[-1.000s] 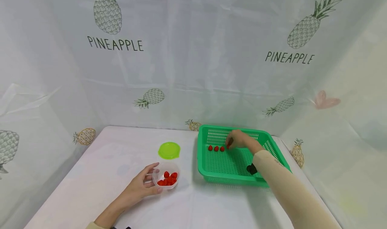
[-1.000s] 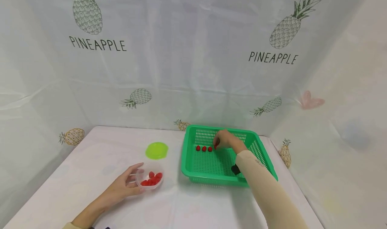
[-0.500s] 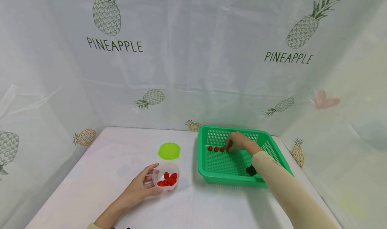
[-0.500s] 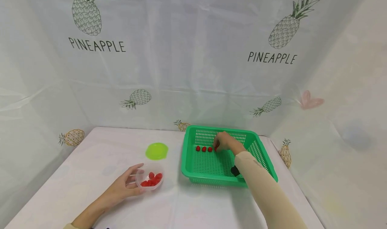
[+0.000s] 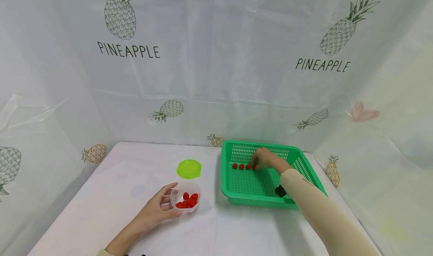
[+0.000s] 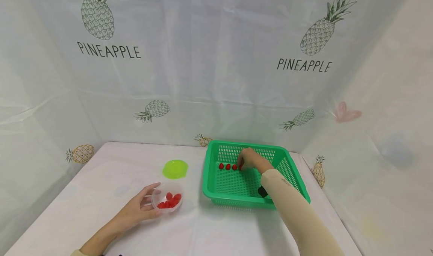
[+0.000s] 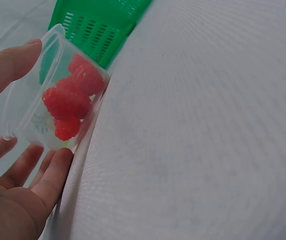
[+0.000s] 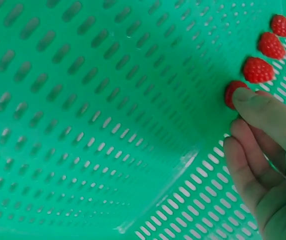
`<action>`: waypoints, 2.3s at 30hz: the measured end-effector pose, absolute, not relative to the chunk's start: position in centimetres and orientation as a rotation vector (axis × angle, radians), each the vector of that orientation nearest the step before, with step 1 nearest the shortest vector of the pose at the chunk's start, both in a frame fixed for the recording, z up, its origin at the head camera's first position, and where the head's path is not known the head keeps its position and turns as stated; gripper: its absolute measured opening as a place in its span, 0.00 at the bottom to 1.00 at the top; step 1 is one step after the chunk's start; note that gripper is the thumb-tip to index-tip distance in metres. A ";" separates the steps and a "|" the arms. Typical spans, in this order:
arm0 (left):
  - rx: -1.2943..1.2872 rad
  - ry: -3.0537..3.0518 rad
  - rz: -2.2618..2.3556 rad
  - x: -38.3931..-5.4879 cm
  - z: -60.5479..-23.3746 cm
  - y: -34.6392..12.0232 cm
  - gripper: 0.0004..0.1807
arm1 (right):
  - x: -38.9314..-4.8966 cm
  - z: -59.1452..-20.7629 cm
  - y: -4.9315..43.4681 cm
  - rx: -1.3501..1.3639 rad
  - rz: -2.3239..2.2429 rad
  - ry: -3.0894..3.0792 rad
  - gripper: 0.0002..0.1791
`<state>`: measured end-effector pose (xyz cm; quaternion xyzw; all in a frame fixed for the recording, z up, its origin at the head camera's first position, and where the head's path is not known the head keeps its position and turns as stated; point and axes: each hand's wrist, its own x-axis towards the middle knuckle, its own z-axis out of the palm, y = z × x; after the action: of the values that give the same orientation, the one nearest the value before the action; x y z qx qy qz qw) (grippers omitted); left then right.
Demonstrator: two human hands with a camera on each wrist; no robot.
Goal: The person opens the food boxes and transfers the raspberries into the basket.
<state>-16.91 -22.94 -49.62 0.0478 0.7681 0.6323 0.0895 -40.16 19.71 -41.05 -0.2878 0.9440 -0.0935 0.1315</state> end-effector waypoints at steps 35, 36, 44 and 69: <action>0.103 2.289 1.865 -17.0 -49.8 -22.9 0.52 | -28.6 -34.3 9.2 -1.356 -0.713 2.742 0.12; 0.103 2.286 1.867 -17.0 -49.7 -22.9 0.53 | -28.3 -34.4 8.8 -1.345 -0.728 2.736 0.12; 0.142 2.298 1.862 -16.9 -49.4 -22.8 0.53 | -26.9 -36.0 5.8 -1.324 -0.709 2.711 0.11; 0.157 2.296 1.862 -17.0 -49.5 -22.9 0.52 | -25.2 -42.0 -0.7 -1.245 -0.559 2.722 0.11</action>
<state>-16.99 -22.90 -49.51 0.0527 0.7725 0.6264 0.0904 -25.21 -0.66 -42.02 -0.4084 0.8929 -0.1834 0.0481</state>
